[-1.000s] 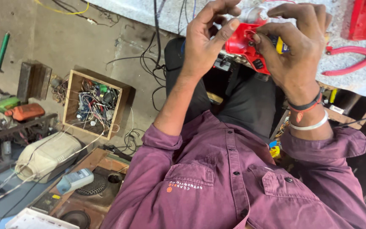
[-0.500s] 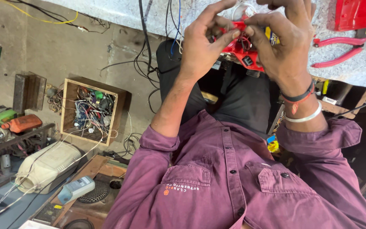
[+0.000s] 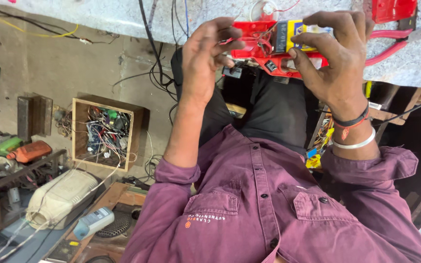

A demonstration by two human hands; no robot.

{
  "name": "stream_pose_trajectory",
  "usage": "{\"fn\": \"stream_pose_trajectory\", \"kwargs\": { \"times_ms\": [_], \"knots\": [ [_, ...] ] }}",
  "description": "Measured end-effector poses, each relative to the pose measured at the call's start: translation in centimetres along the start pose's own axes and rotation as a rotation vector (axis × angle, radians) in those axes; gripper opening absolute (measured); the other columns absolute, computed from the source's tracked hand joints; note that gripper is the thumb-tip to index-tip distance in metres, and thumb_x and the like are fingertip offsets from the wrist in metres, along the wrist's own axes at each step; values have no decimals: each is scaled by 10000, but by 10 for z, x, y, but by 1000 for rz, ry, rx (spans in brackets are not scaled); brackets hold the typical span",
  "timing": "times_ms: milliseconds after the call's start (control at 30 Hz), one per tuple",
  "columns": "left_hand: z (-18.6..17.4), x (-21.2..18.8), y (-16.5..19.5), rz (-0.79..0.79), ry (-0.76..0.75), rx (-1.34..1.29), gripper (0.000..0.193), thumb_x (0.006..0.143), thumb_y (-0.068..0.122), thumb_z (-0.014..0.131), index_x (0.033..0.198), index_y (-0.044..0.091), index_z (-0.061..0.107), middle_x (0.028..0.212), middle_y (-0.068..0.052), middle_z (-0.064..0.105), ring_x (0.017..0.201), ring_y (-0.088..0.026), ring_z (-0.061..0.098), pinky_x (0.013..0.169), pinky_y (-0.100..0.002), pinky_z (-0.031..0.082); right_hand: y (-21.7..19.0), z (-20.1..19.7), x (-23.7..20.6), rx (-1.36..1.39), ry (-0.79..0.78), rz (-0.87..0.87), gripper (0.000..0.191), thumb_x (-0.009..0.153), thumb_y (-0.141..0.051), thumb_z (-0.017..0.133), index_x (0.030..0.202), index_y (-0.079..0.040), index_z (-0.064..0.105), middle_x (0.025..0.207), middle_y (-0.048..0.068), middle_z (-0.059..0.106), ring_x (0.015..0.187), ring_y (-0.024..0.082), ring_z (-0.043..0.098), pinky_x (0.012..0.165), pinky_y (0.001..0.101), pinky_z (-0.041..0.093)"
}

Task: The person retrieves a small jar from a shelf, then sits at a workbench to repair a red handheld electronic device. They open the casing, insert a battery, apply adhesive to the internal components, and use a soldering iron to work on the wiring.

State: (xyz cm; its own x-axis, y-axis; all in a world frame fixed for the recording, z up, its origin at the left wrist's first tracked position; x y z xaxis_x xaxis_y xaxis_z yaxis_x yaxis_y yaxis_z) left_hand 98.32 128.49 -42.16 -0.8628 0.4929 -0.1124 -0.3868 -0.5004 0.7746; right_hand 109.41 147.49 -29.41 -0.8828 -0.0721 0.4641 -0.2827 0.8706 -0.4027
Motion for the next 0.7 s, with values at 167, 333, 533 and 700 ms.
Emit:
{"fn": "stream_pose_trajectory", "kwargs": {
  "times_ms": [167, 333, 533, 700],
  "knots": [
    [-9, -14, -7, -18, 107, 88, 352, 1030, 89, 622, 1351, -33, 542, 1209, -171, 714, 1033, -217, 748, 712, -255, 561, 16, -22, -34, 51, 81, 139, 204, 934, -12, 826, 1108, -70, 738, 1225, 83, 670, 1127, 284, 588, 984, 398, 428],
    [-11, -33, -5, 164, 226, 381, 314, 996, 16, 692, 1287, -25, 580, 1176, -140, 726, 1004, -172, 742, 700, -257, 585, 52, -52, -80, 18, 153, 287, 180, 957, -28, 844, 1097, -64, 738, 1183, 85, 708, 1080, 266, 641, 962, 383, 440],
    [-7, -35, -3, 391, 346, 651, 205, 1009, -7, 736, 1191, -32, 645, 1099, -137, 745, 875, -134, 707, 683, -246, 571, 129, -104, -121, -214, 257, 398, 232, 924, 37, 713, 1148, -24, 714, 1103, 102, 689, 1014, 271, 628, 968, 409, 455],
    [3, -32, 3, 470, 359, 695, 363, 1009, 41, 759, 1325, -41, 599, 1103, -94, 716, 920, -99, 655, 804, -227, 539, 173, -126, -129, -336, 225, 362, 95, 953, 7, 726, 1023, -23, 670, 985, 90, 694, 909, 276, 630, 911, 425, 453]
  ]
}}
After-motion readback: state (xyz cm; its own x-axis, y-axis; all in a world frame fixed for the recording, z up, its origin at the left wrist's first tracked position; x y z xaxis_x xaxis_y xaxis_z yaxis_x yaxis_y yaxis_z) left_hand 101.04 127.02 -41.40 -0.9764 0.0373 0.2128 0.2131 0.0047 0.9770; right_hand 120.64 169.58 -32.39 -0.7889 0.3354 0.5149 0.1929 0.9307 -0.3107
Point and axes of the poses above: each hand's wrist, its own x-axis towards the middle knuckle, its own z-axis out of the palm, y = z × x, the point moved 9 cm from there along x, towards the middle knuckle
